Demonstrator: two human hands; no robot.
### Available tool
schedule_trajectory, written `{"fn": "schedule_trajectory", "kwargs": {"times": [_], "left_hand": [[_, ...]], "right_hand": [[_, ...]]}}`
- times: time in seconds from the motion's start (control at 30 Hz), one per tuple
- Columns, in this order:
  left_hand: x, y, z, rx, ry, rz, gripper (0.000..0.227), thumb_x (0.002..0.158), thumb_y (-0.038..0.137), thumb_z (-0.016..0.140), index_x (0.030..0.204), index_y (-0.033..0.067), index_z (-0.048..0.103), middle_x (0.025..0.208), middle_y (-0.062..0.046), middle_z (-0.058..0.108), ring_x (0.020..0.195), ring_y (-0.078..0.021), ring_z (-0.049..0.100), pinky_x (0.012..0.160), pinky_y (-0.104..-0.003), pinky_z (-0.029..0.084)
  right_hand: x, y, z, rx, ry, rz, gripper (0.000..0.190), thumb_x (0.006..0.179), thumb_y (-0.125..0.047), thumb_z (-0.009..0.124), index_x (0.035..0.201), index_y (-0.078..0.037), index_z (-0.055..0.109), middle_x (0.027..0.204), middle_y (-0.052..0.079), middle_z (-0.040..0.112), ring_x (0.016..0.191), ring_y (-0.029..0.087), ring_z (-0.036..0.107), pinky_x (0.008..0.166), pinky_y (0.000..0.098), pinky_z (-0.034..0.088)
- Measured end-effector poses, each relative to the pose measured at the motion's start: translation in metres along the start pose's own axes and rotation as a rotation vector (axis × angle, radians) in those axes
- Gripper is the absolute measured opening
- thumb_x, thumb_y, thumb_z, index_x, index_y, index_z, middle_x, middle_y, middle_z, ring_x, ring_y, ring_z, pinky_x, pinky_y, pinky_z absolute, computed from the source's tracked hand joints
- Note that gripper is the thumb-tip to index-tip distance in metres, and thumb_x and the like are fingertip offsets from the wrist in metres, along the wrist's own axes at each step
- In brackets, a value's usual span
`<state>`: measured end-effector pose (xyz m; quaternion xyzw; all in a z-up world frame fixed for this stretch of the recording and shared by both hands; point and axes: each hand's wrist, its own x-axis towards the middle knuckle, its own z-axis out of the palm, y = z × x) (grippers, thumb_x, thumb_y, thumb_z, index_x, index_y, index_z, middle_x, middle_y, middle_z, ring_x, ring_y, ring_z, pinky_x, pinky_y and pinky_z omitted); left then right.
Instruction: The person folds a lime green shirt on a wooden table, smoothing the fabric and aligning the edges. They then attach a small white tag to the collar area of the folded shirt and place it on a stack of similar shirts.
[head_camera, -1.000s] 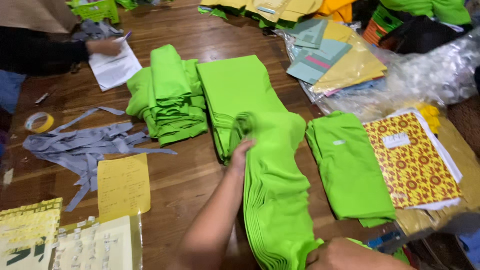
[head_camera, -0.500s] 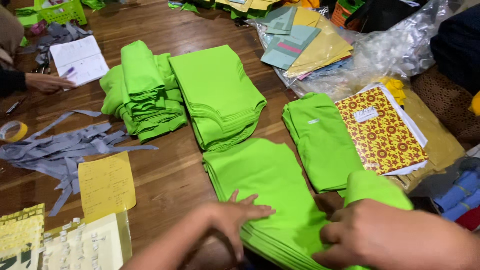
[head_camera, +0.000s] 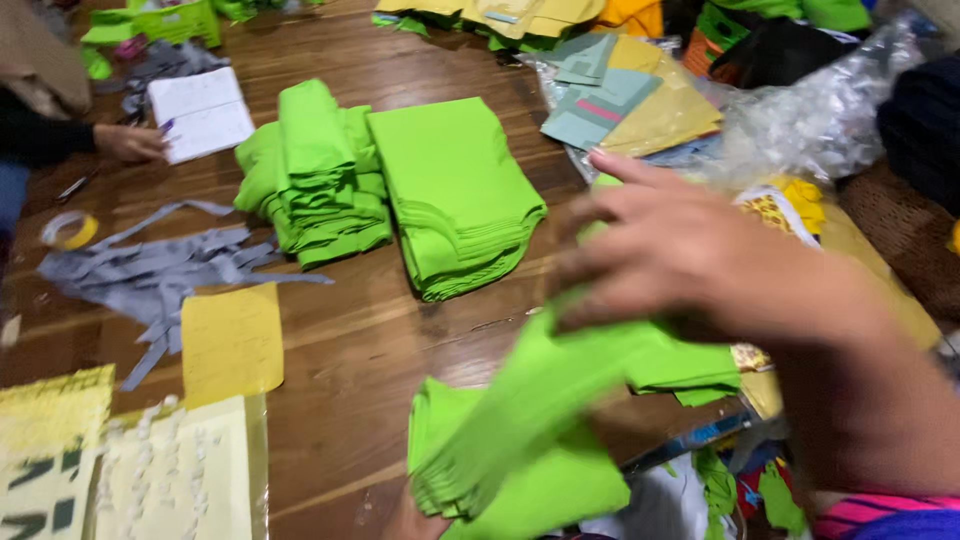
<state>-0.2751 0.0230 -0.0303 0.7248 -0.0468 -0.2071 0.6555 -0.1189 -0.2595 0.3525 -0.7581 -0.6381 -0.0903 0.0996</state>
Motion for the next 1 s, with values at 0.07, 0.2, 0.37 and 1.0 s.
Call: {"fn": "schedule_trajectory", "kwargs": {"times": [0.07,0.2,0.37,1.0], "left_hand": [[-0.011,-0.031,-0.011,0.129,0.158,-0.233,0.069,0.061,0.03,0.087,0.126,0.0184,0.065,0.121,-0.002,0.077,0.117,-0.0138,0.071,0.1,-0.028,0.054],[-0.04,-0.124,-0.019,0.028,0.42,-0.498,0.084,0.056,0.029,0.091,0.134,0.0168,0.06,0.111,-0.002,0.081,0.104,-0.0123,0.074,0.094,-0.024,0.058],[-0.051,-0.047,-0.019,0.082,0.246,-0.418,0.084,0.067,0.025,0.079,0.143,0.0208,0.046,0.124,-0.001,0.075,0.114,-0.0125,0.07,0.098,-0.025,0.054],[-0.031,0.073,0.021,0.301,0.1,0.028,0.046,0.073,0.022,0.065,0.117,0.0088,0.059,0.106,-0.01,0.073,0.094,-0.0225,0.071,0.086,-0.032,0.053]], "right_hand": [[0.004,0.03,0.055,0.027,0.114,0.127,0.038,0.083,0.004,0.05,0.102,-0.019,0.074,0.103,0.006,0.064,0.1,0.03,0.055,0.105,0.065,0.031],[-0.01,0.085,0.244,0.063,0.358,0.616,0.074,0.055,0.02,0.051,0.103,-0.031,0.074,0.097,0.0,0.052,0.096,0.025,0.045,0.077,0.0412,0.032],[-0.001,-0.028,0.352,1.047,0.458,1.474,0.065,0.083,-0.032,0.05,0.143,-0.014,0.032,0.143,0.011,0.033,0.131,0.026,0.038,0.109,0.0414,0.037],[0.039,-0.12,0.278,2.159,0.572,1.617,0.056,0.07,0.0,0.073,0.122,-0.011,0.055,0.108,0.02,0.07,0.093,0.035,0.066,0.083,0.0498,0.054]]}}
